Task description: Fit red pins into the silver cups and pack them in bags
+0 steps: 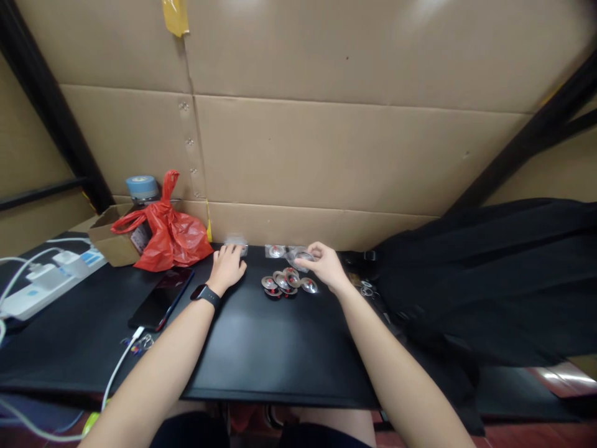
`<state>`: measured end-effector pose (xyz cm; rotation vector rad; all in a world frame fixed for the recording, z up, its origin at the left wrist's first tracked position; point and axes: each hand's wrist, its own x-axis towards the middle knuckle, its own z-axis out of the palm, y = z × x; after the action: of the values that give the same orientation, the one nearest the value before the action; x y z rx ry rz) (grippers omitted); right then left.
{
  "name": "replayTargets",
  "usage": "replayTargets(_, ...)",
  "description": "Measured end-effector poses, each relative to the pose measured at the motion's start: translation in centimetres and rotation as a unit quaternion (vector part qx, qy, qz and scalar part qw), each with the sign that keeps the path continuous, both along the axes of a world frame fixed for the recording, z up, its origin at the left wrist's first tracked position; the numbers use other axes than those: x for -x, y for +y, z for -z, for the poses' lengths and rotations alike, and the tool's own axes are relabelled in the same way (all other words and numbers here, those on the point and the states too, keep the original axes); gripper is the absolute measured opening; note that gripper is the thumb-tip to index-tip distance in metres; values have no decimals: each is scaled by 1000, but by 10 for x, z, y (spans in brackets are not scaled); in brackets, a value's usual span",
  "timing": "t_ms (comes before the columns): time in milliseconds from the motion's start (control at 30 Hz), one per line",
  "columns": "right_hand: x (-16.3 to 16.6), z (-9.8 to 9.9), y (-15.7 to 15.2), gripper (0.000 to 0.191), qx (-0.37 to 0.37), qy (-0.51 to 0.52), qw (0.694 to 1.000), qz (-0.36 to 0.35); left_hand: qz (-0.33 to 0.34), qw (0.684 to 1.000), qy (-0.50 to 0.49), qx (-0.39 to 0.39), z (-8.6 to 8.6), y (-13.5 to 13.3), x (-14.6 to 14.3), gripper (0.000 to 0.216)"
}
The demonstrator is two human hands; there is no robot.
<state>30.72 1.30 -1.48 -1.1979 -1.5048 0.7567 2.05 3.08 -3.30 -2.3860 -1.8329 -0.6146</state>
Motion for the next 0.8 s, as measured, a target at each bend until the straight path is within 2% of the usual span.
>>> replayTargets(100,6,6,1,55,-6,-24,1000,6,47,997,-56,1,-4,-7,-9,34)
replayTargets(233,18,9,-1,55,-14,-6,1000,-8,185,968,-172,6,-15,-27,-33,28)
replayTargets(300,22,8,-2,53,-15,4,1000,-20,233,955,-183,8,-19,-39,-47,27)
replayTargets(467,22,7,-3,48,-1,28,1000,-10,262,956,-129,8,-16,-54,-65,24)
replayTargets(567,20,7,-2,46,13,40,999,3,262,953,-149,23,-11,-52,-62,19)
replayTargets(700,17,5,-2,43,7,28,999,28,248,952,-179,28,-8,-48,-58,40)
replayTargets(800,16,2,-3,39,-1,25,999,28,255,957,-140,28,-7,-48,-58,27)
